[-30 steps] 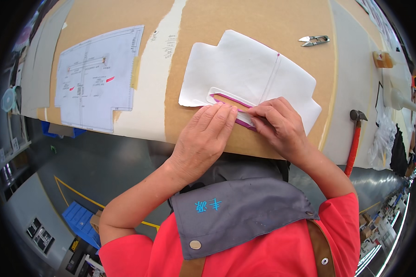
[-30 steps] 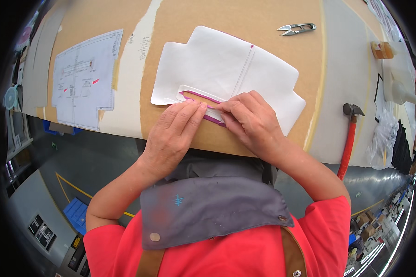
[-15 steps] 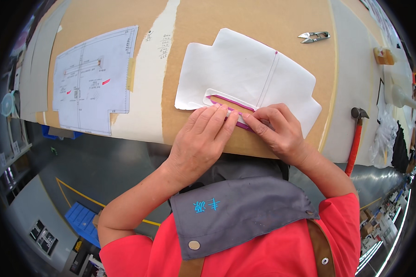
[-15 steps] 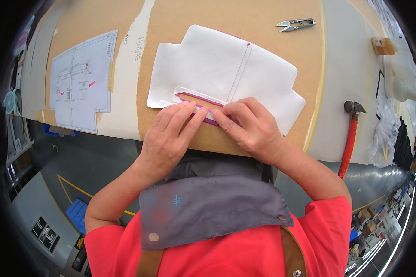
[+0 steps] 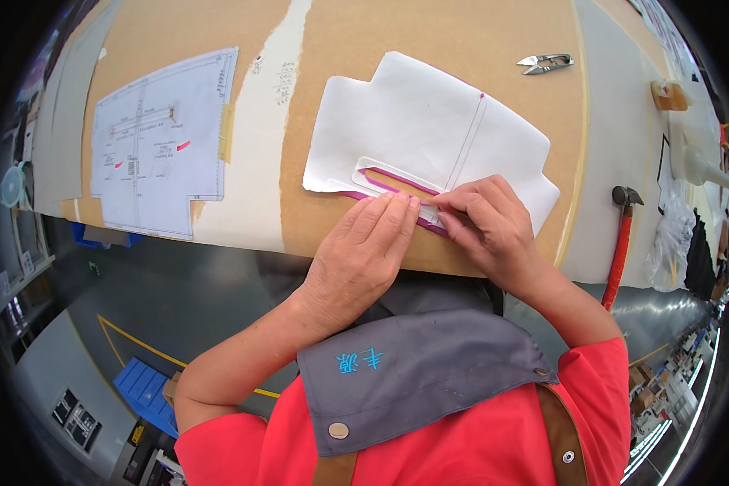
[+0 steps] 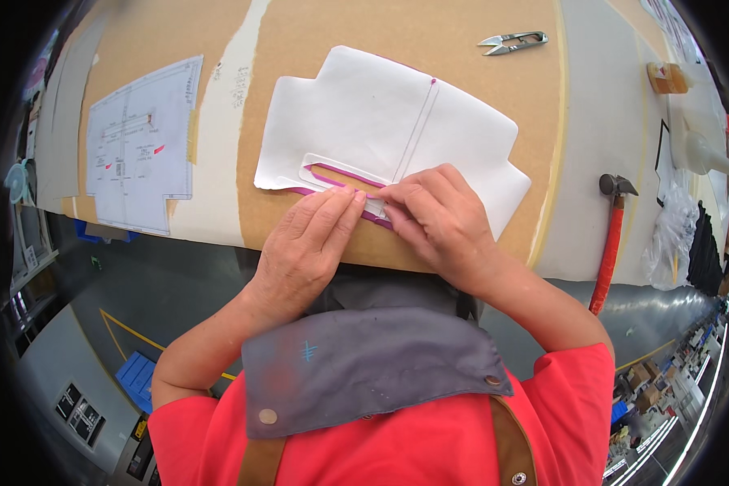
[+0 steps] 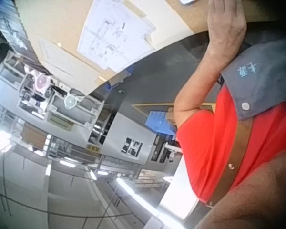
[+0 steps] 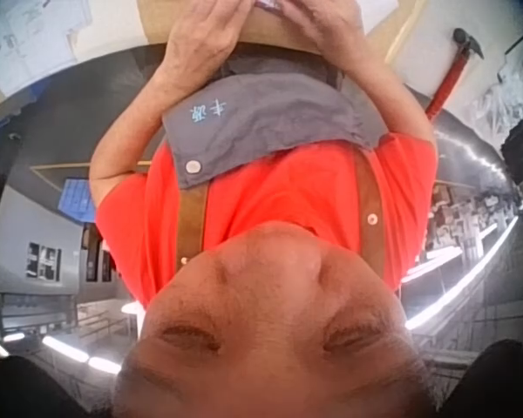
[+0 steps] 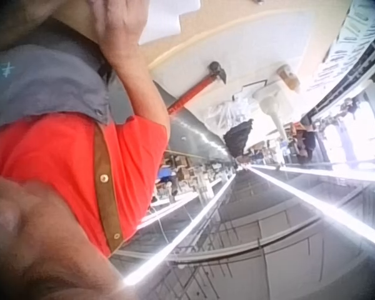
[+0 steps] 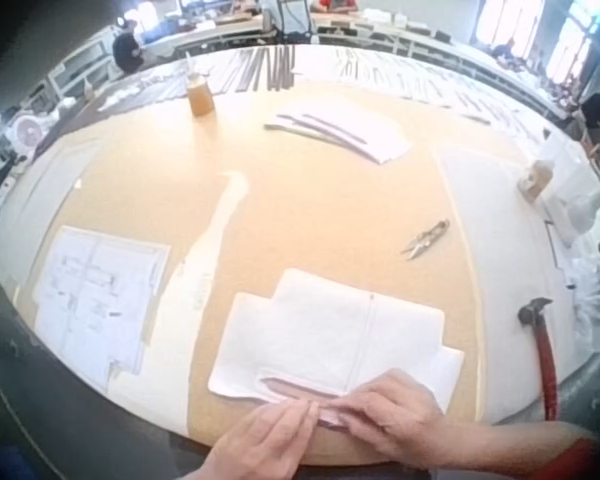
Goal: The person is assembling a leather component, likely a pocket or wallet section, by folding, gluing, and hammering the edges.
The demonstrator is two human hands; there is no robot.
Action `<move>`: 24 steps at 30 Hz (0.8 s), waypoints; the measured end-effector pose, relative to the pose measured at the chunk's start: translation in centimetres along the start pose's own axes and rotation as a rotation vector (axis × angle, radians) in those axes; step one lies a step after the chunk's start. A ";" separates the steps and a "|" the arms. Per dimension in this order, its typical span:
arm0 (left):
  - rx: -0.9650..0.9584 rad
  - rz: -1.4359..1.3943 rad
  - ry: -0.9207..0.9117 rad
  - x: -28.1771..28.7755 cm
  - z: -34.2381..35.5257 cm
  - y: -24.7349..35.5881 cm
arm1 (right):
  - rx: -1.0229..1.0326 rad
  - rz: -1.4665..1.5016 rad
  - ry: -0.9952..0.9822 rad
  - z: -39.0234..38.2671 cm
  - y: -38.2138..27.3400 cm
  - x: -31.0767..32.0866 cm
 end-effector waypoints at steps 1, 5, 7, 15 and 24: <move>0.002 0.012 -0.007 0.0 0.0 0.0 | -0.066 0.036 -0.016 -0.3 0.4 0.1; 0.002 0.023 -0.015 0.0 0.1 0.0 | -0.168 0.089 -0.041 -0.5 1.0 0.2; 0.007 0.013 -0.003 0.0 0.2 0.0 | -0.129 0.066 -0.025 -0.7 1.0 0.2; 0.018 -0.045 0.007 0.1 0.2 -0.1 | 0.097 -0.049 0.012 -1.7 0.6 0.3; 0.014 -0.073 -0.010 0.1 0.2 -0.2 | 0.218 -0.119 -0.055 -2.0 0.1 0.1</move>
Point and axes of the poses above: each hand's wrist, its own z-axis towards the middle knuckle, its own x-axis out of the back of the hand, y = z × x, the point moved 6 cm from there along z, towards the middle knuckle, and after that the axes turned 7 degrees about x, right-handed, at the moved point
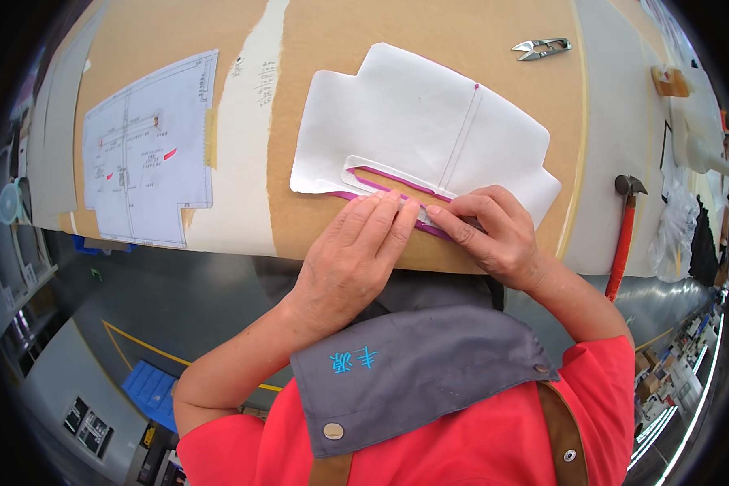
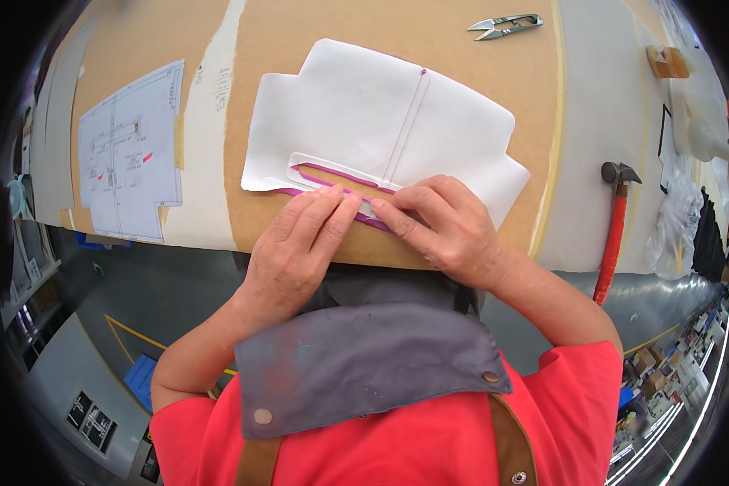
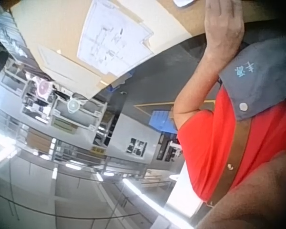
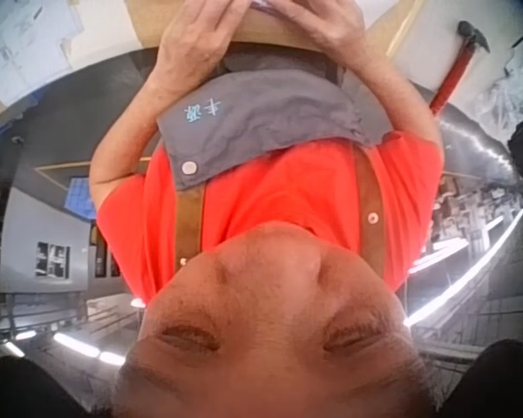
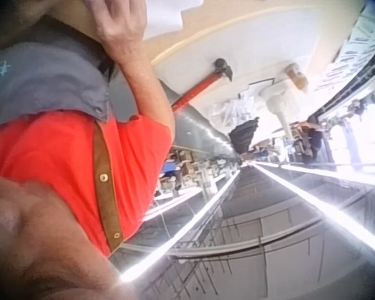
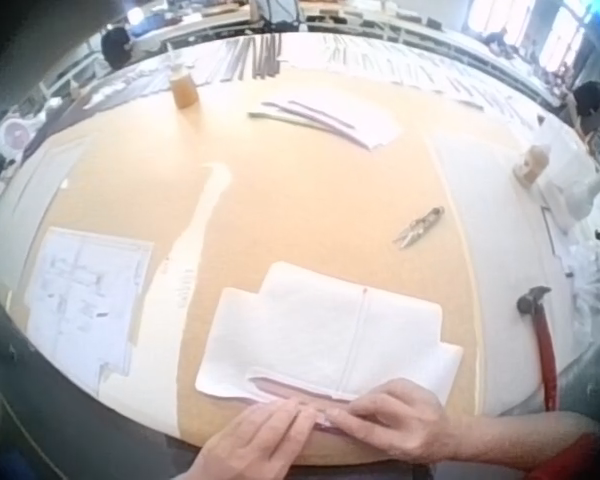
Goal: The person is assembling a leather component, likely a pocket or wallet section, by folding, gluing, and hammering the edges.
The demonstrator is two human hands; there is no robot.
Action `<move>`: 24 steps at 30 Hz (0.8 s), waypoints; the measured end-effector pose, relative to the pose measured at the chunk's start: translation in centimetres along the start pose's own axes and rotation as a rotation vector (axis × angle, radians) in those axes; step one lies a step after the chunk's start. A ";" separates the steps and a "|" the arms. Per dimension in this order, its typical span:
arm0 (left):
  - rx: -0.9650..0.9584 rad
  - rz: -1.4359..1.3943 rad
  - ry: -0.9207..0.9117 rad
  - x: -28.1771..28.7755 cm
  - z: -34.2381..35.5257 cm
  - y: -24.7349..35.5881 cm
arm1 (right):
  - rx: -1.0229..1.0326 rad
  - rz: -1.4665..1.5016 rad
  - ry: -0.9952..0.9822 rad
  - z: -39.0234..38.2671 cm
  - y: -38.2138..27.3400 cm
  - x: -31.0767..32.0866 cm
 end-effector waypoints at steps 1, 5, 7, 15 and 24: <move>0.003 0.000 0.003 0.1 0.0 0.0 | 0.014 -0.005 -0.001 0.0 0.0 0.0; 0.008 -0.013 -0.009 0.2 0.1 0.0 | 0.041 -0.007 -0.004 -0.1 -0.1 -0.1; 0.009 -0.011 -0.019 0.3 0.2 0.1 | 0.038 -0.006 -0.005 -0.2 -0.1 -0.2; -0.001 -0.016 -0.037 0.3 0.2 0.0 | 0.017 0.011 0.003 -0.2 -0.1 -0.1; -0.012 0.024 -0.021 0.2 0.1 0.3 | 0.041 -0.031 -0.015 -0.2 -0.4 -0.1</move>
Point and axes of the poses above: each hand's wrist, its own z-axis towards the middle knuckle, its own x-axis out of the back of the hand, y = z × x, the point moved 6 cm from there along z, towards the middle knuckle, and after that the axes turned 7 degrees about x, right-handed, at the moved point
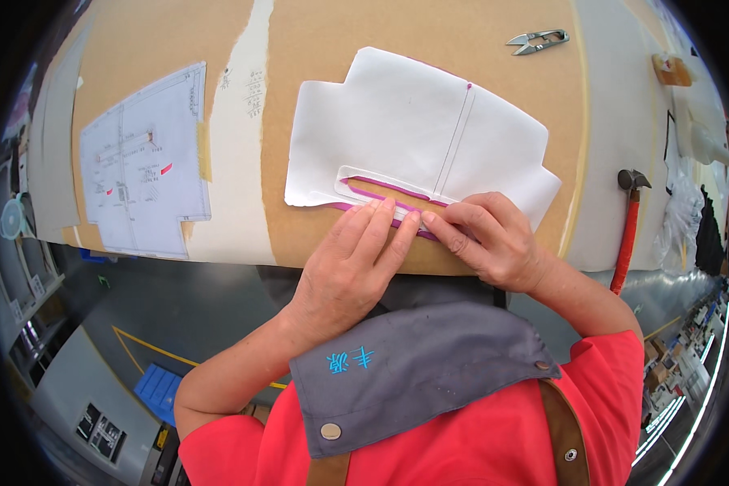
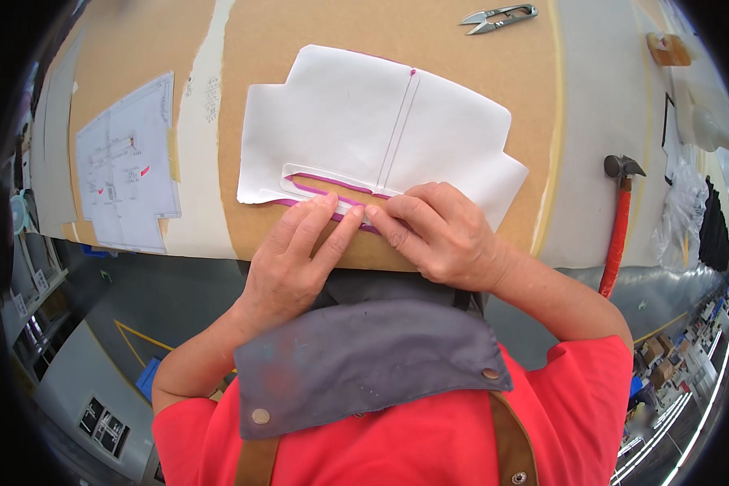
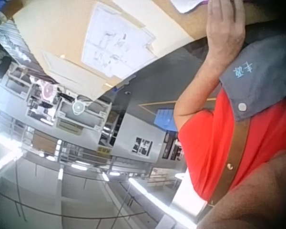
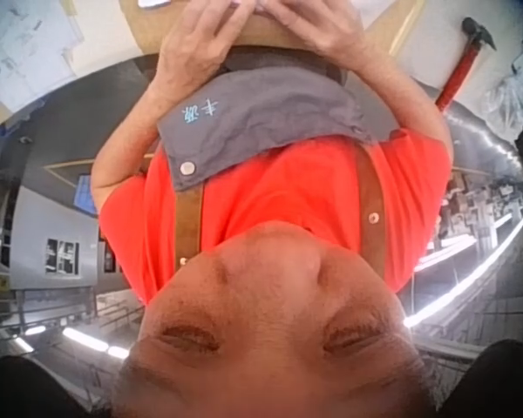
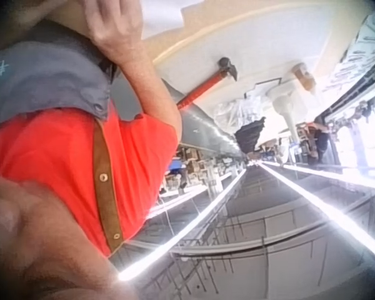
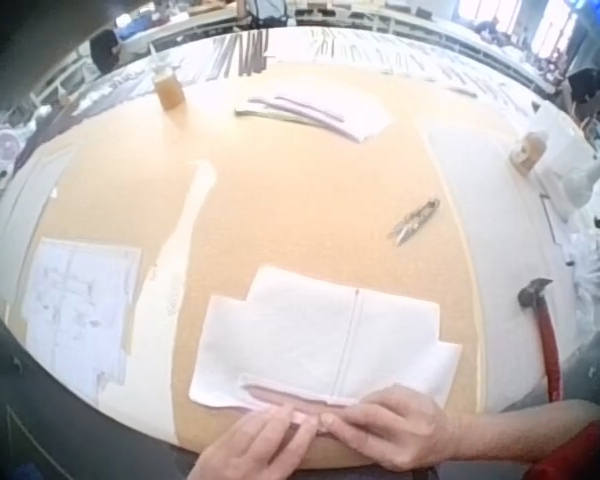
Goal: The person is assembling a leather component, likely a pocket or wallet section, by folding, gluing, and hammering the edges.
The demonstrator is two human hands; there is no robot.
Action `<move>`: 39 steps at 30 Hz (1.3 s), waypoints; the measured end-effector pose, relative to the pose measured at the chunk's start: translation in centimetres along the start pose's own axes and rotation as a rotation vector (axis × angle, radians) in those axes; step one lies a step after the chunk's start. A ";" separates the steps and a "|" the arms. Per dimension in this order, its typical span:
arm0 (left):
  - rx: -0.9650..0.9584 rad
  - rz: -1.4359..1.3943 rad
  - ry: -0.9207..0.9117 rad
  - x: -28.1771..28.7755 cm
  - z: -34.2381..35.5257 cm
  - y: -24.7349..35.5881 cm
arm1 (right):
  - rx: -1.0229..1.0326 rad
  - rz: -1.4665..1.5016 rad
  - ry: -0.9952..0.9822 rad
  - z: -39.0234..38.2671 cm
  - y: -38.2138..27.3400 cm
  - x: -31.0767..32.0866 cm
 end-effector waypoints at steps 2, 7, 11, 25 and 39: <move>-0.007 0.012 0.013 -0.2 -0.2 0.0 | -0.008 0.020 -0.005 -0.1 0.1 0.0; 0.005 0.037 0.001 -0.3 -0.4 0.2 | -0.031 0.086 0.016 -0.2 0.3 0.0; 0.000 0.028 0.005 -0.3 -0.3 0.2 | 0.020 0.039 0.007 -0.3 0.2 0.2; 0.011 -0.016 -0.011 -0.4 -0.3 -0.1 | 0.081 0.007 0.013 -0.3 -0.1 0.0; 0.006 0.026 -0.048 -0.3 -0.4 0.0 | 0.065 -0.005 0.042 -0.4 -0.3 -0.1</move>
Point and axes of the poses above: each hand's wrist, its own z-axis towards the middle knuckle, its own x-axis out of the back of the hand, y = z × x, the point moved 6 cm from there along z, towards the middle knuckle, and after that the axes turned 7 degrees about x, right-handed, at the moved point
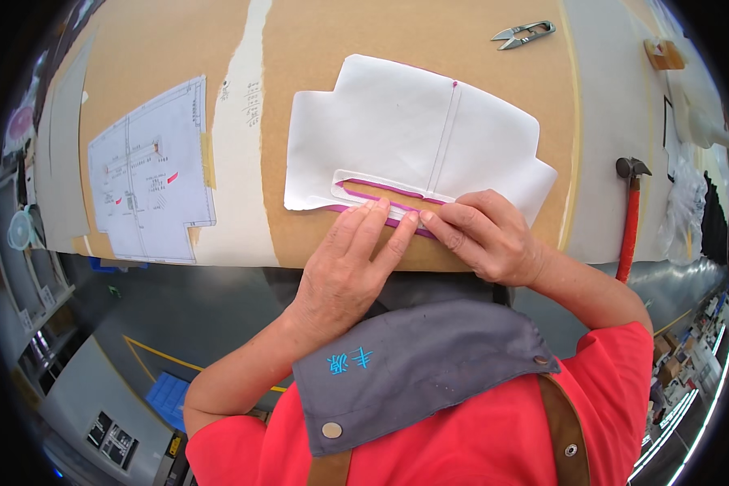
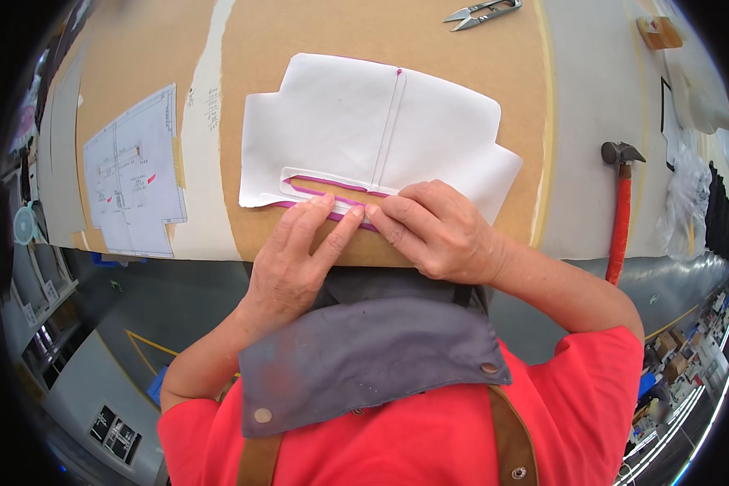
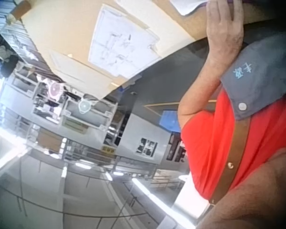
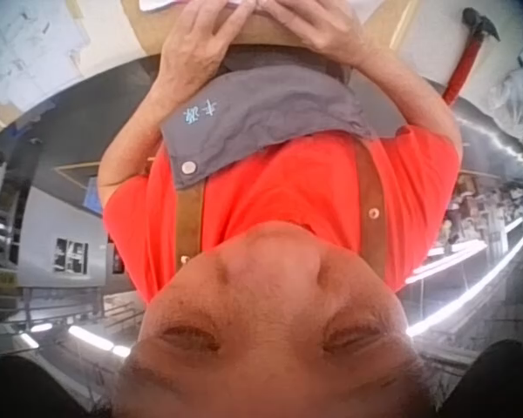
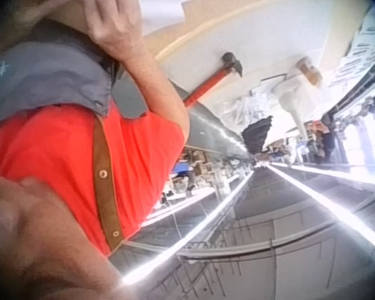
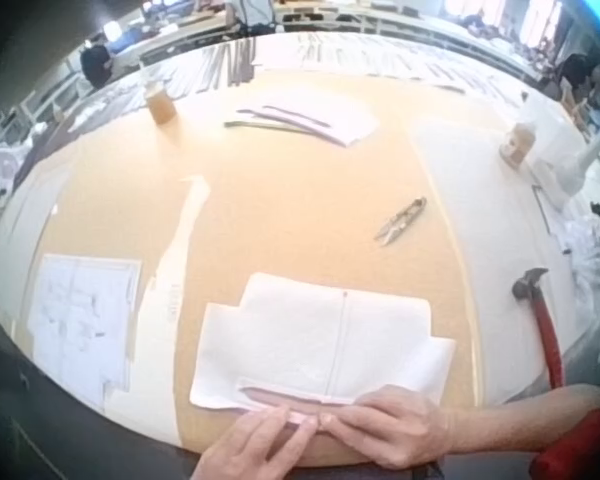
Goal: The person is assembling a leather component, likely a pocket or wallet section, by folding, gluing, and hammering the edges.
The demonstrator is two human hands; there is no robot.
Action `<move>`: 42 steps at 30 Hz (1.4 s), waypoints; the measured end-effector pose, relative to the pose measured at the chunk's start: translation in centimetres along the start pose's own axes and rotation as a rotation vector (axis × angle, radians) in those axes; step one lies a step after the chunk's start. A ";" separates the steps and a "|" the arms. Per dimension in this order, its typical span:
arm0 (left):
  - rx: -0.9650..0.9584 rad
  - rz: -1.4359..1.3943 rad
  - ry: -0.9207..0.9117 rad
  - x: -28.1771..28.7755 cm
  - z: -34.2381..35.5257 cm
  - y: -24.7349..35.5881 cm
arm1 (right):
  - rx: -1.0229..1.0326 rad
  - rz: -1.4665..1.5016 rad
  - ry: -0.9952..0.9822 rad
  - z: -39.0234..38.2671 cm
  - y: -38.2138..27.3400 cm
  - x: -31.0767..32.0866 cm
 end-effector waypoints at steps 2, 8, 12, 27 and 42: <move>0.014 -0.068 0.004 0.2 0.0 -0.3 | 0.010 -0.010 0.012 0.0 -0.1 0.0; 0.028 -0.051 0.001 0.4 0.3 -0.2 | 0.010 -0.012 0.014 0.1 0.0 0.1; 0.015 -0.045 -0.012 0.7 0.4 -0.2 | 0.008 -0.007 0.021 0.1 0.0 0.1; 0.018 0.006 -0.022 -0.1 -0.1 0.2 | 0.049 -0.048 0.004 -0.1 -0.3 0.2; -0.018 0.106 -0.015 -0.3 -0.2 0.6 | 0.021 -0.014 0.010 -0.5 0.1 0.5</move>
Point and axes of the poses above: each hand's wrist, its own z-axis towards the middle knuckle, its own x-axis out of the back of the hand, y = z × x, the point moved 6 cm from there along z, towards the middle knuckle, and after that the axes turned 7 degrees about x, right-handed, at the moved point
